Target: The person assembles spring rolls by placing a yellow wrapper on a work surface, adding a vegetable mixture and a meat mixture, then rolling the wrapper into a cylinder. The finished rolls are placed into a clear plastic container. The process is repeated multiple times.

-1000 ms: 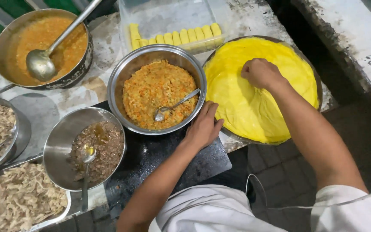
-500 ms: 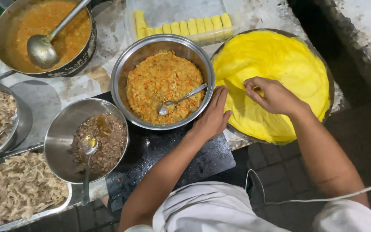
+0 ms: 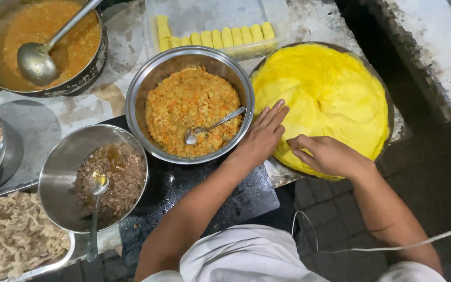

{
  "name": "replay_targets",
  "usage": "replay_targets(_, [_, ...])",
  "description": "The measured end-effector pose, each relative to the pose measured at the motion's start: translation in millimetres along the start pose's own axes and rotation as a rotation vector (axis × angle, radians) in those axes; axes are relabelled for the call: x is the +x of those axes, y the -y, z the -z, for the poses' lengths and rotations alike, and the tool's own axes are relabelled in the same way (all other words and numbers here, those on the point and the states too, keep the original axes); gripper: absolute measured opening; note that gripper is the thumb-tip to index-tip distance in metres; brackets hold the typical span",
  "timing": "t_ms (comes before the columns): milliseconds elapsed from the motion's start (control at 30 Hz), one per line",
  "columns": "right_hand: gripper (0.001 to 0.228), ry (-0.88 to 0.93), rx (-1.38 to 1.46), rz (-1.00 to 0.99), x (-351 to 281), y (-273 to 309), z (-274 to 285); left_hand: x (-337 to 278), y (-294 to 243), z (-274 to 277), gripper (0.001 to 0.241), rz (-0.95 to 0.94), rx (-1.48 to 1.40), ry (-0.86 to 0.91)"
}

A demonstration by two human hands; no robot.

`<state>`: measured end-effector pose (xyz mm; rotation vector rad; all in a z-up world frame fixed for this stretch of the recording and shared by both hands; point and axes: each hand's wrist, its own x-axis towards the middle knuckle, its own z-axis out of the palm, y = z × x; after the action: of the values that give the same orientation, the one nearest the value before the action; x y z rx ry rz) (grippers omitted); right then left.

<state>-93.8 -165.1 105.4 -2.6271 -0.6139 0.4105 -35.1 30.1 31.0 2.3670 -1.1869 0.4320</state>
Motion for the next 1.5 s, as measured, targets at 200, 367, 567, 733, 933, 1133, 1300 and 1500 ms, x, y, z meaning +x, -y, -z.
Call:
replay_targets(200, [0.011,0.070,0.053,0.042,-17,12,10,-42,-2,1,0.004,-0.171,0.070,-0.163])
replay_targets(367, [0.025,0.285,0.019,0.098,-25,11,19,-62,-23,69,0.017,-0.160,-0.024,-0.083])
replay_targets(567, [0.017,0.141,0.198,0.241,-24,32,31,-93,-29,111,0.004,-0.050,-0.345,-0.246])
replay_targets(733, [0.011,0.074,0.547,0.197,3,76,6,-150,-22,125,0.018,0.506,-0.779,-0.109])
replay_targets(933, [0.011,0.044,0.512,0.174,23,101,-48,-206,-38,169,0.012,0.791,-0.777,-0.169])
replay_targets(1133, [0.014,-0.066,0.455,0.223,50,133,-62,-232,-47,177,0.011,0.898,-0.809,-0.412])
replay_targets(1300, [0.013,-0.276,-0.046,0.325,82,148,-103,-237,-20,133,0.019,1.044,-0.327,-0.306])
replay_targets(1500, [0.015,-0.680,-0.402,0.509,96,126,-146,-235,-11,123,0.022,0.770,0.316,-0.322])
